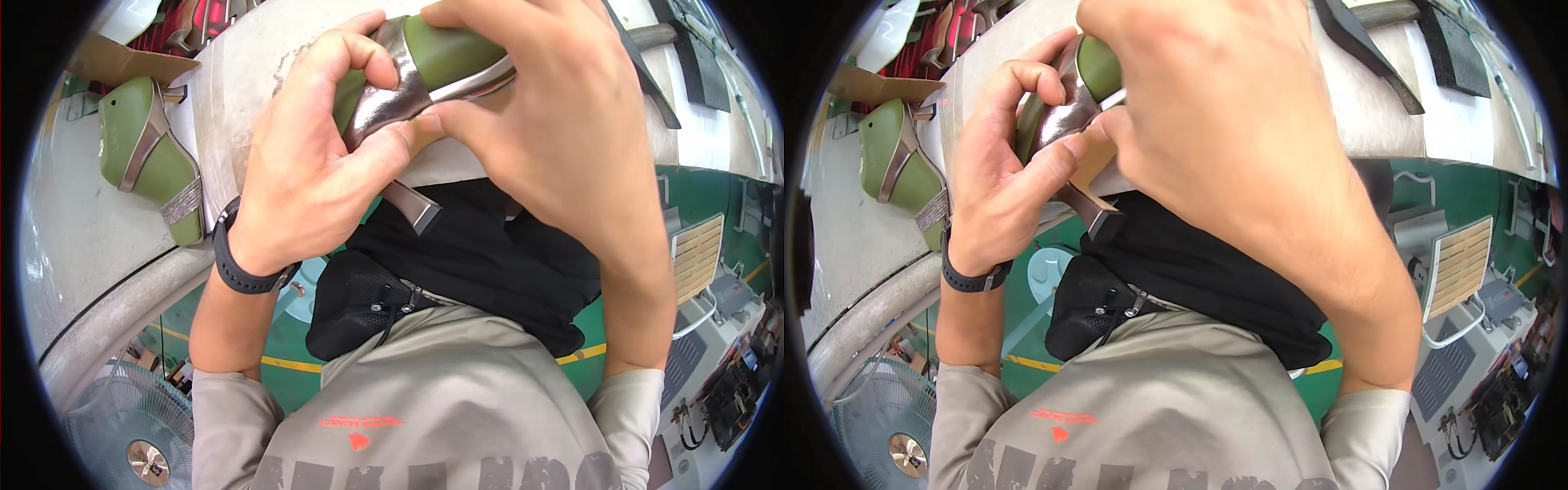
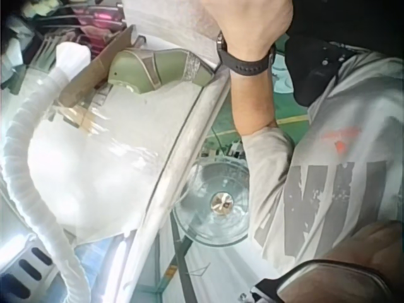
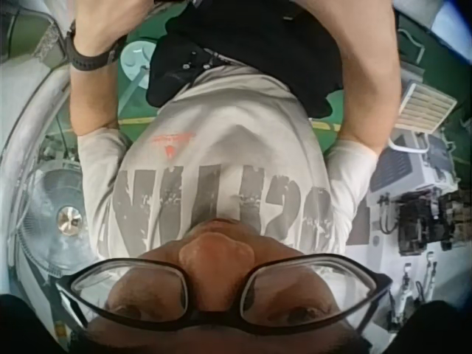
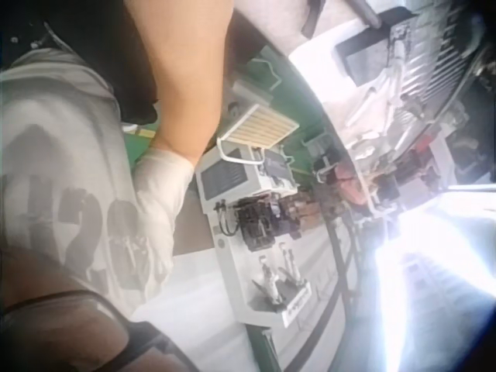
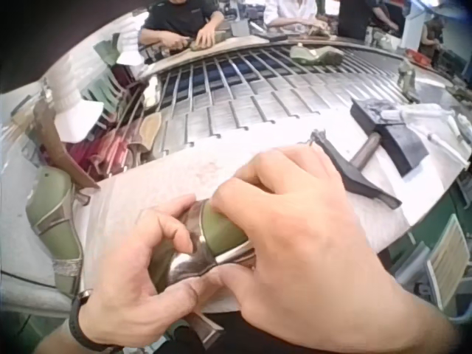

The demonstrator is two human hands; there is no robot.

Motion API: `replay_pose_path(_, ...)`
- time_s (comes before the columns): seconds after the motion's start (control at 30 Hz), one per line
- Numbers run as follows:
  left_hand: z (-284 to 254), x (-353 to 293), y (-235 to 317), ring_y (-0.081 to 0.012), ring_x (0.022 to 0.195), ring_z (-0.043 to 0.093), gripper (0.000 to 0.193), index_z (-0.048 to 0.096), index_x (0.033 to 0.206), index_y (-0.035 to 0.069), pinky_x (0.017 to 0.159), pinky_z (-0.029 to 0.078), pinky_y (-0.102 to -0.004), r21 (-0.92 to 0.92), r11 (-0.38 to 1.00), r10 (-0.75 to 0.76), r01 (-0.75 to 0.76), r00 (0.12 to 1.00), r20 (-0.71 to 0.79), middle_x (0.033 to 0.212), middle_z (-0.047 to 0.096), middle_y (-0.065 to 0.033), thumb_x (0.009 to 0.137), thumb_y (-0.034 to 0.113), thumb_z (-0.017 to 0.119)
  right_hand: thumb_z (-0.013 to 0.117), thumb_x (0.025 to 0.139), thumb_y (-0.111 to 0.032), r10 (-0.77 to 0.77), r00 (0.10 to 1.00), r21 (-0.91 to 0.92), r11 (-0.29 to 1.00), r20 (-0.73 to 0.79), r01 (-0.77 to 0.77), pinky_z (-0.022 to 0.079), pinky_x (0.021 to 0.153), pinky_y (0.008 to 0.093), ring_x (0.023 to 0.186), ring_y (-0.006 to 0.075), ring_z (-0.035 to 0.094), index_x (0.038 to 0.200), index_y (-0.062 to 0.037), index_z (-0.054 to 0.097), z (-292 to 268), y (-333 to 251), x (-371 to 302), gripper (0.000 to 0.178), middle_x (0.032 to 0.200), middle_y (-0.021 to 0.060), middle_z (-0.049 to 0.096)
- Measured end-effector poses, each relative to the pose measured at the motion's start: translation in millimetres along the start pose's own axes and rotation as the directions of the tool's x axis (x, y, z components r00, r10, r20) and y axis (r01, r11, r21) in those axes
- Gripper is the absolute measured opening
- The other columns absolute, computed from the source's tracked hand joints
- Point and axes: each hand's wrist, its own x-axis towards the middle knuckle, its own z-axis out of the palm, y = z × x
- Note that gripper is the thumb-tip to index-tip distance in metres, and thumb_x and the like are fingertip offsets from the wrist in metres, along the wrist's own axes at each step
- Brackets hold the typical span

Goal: The person assembles high-heeled shoes by taking lasted shoes and soles from a conveyor, applying glue with a syringe, pressing the soles onto the shoes by hand, and hammering along the edges with a hammer.

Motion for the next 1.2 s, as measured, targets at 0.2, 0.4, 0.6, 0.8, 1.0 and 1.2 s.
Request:
replay_pose_path(0.2, -5, -4, -24, -0.0222, 0.139, 0.047, 0.034, 0.053, 0.114, 0.003, 0.116, 0.036, -0.0341, 0.281, 0.958, 0.072, -0.059, 0.997, -0.035, 0.158, 0.044, -0.0235, 0.084, 0.001, 0.068, 0.087, 0.076, -0.03, 0.077, 0.952, 0.081, 0.991, 0.295, -0.105, 0.042, 0.107, 0.0468, 0.121, 0.0419, 0.057, 0.119, -0.0028, 0.071, -34, -2, 17, 0.054, 0.126, 0.0211, 0.064)
replay_pose_path(0.4, -13, 7, -15, -0.024, 0.133, 0.055, 0.068, 0.05, 0.143, 0.0, 0.114, 0.041, -0.0346, 0.399, 0.913, 0.078, -0.08, 0.997, 0.023, 0.144, 0.056, -0.0207, 0.084, 0.015, 0.081, 0.092, 0.072, -0.03, -0.041, 0.977, 0.051, 0.998, 0.208, 0.031, 0.043, 0.11, 0.0522, 0.133, 0.0422, 0.053, 0.134, -0.0027, 0.066, -56, 21, 2, 0.073, 0.139, 0.0232, 0.059)
replay_pose_path(0.6, -6, 33, -21, -0.0263, 0.102, 0.063, 0.071, 0.052, 0.146, -0.002, 0.09, 0.052, -0.0367, 0.486, 0.819, 0.309, -0.305, 0.948, 0.074, 0.125, 0.062, -0.0167, 0.085, 0.018, 0.083, 0.091, 0.07, -0.022, 0.101, 0.974, -0.078, 0.993, 0.203, -0.087, 0.044, 0.114, 0.0478, 0.136, 0.037, 0.053, 0.132, -0.0112, 0.07, -50, 6, 12, 0.067, 0.144, 0.0136, 0.062)
replay_pose_path(0.8, -4, 32, -7, -0.0327, 0.106, 0.063, 0.067, 0.049, 0.145, -0.006, 0.092, 0.052, -0.0392, 0.484, 0.867, 0.107, -0.119, 0.993, 0.052, 0.128, 0.061, -0.0205, 0.088, 0.015, 0.078, 0.088, 0.076, -0.028, 0.118, 0.986, -0.047, 0.992, 0.114, -0.113, 0.041, 0.114, 0.0526, 0.131, 0.0358, 0.057, 0.131, -0.0095, 0.068, -47, 24, 18, 0.061, 0.138, 0.0178, 0.063)
replay_pose_path(1.0, -7, 27, -8, -0.0417, 0.132, 0.055, 0.078, 0.043, 0.15, -0.007, 0.114, 0.042, -0.0454, 0.492, 0.849, 0.158, -0.191, 0.982, 0.107, 0.14, 0.055, -0.0275, 0.087, 0.018, 0.081, 0.067, 0.09, -0.003, 0.409, 0.897, -0.095, 0.912, 0.165, -0.399, 0.05, 0.107, 0.0449, 0.125, 0.0375, 0.062, 0.136, -0.0087, 0.067, -104, 86, -33, 0.046, 0.14, 0.0189, 0.062)
replay_pose_path(1.2, 3, 61, 4, -0.0445, 0.137, 0.054, 0.097, 0.036, 0.159, -0.001, 0.113, 0.044, -0.0446, 0.363, 0.907, 0.152, -0.212, 0.971, 0.186, 0.146, 0.054, -0.0307, 0.081, 0.023, 0.088, 0.067, 0.083, 0.001, 0.195, 0.897, -0.138, 0.979, 0.397, -0.152, 0.047, 0.103, 0.0448, 0.111, 0.0323, 0.063, 0.14, -0.0156, 0.068, -101, 78, -26, 0.059, 0.12, 0.0135, 0.068)
